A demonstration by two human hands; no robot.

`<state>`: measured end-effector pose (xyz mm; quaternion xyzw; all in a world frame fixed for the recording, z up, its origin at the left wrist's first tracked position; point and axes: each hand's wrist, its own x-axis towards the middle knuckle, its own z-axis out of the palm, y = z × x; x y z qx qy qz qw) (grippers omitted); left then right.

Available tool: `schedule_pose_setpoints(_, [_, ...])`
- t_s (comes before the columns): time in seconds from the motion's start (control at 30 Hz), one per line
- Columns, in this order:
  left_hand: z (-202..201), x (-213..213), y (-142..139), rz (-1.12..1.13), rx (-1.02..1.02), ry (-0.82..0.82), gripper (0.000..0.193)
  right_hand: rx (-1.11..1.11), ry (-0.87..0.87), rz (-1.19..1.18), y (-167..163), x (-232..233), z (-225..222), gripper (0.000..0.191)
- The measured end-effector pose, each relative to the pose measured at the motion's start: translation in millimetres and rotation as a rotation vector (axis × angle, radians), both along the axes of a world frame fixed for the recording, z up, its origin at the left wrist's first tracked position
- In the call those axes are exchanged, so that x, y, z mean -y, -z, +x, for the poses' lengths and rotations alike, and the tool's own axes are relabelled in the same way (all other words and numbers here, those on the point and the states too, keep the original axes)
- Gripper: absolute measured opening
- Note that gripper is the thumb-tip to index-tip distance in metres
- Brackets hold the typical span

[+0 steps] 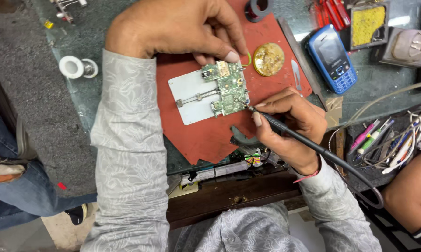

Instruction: The person solders components on a disassembled phone motherboard clamped to a work board, holding the board steady with one hand while applying a soldering iron to its contacts. They reposition the board and continue soldering different points along its edge throughout the clip.

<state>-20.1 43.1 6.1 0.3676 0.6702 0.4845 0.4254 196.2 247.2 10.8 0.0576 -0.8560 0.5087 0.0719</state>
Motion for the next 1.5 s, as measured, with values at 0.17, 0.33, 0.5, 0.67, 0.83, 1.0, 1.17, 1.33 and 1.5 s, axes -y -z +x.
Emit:
schedule_pose_setpoints(0.17, [0, 0, 7, 0.004, -0.005, -0.012, 0.025, 0.014, 0.000, 0.002, 2, 1, 0, 0.016])
schedule_pose_setpoints(0.33, [2, 1, 6, 0.019, -0.002, -0.013, 0.024, 0.044, -0.001, 0.018, 1, -2, 1, 0.015])
schedule_pose_setpoints(0.5, [12, 0, 1, 0.039, -0.040, -0.065, 0.023, 0.076, 0.011, -0.036, -2, -4, 4, 0.015])
schedule_pose_setpoints(0.67, [17, 2, -2, 0.033, -0.088, -0.105, 0.021, 0.055, 0.000, -0.034, -3, -3, 4, 0.015])
schedule_pose_setpoints(0.83, [18, 4, 0, 0.048, -0.080, -0.097, 0.019, 0.046, -0.002, -0.049, -1, -3, 4, 0.015])
schedule_pose_setpoints(1.0, [18, 4, 4, 0.071, -0.099, -0.095, 0.020, 0.036, -0.007, -0.036, 3, -4, 4, 0.016])
schedule_pose_setpoints(1.17, [17, 3, 11, 0.050, -0.130, -0.089, 0.020, 0.055, 0.005, -0.052, 3, -4, 6, 0.016])
schedule_pose_setpoints(1.33, [15, 4, 18, 0.063, -0.057, -0.065, 0.023, 0.041, -0.011, -0.040, 6, -7, 9, 0.016])
schedule_pose_setpoints(1.5, [17, 3, 20, 0.032, -0.120, -0.068, 0.024, 0.027, 0.039, -0.086, 11, -8, 13, 0.014])
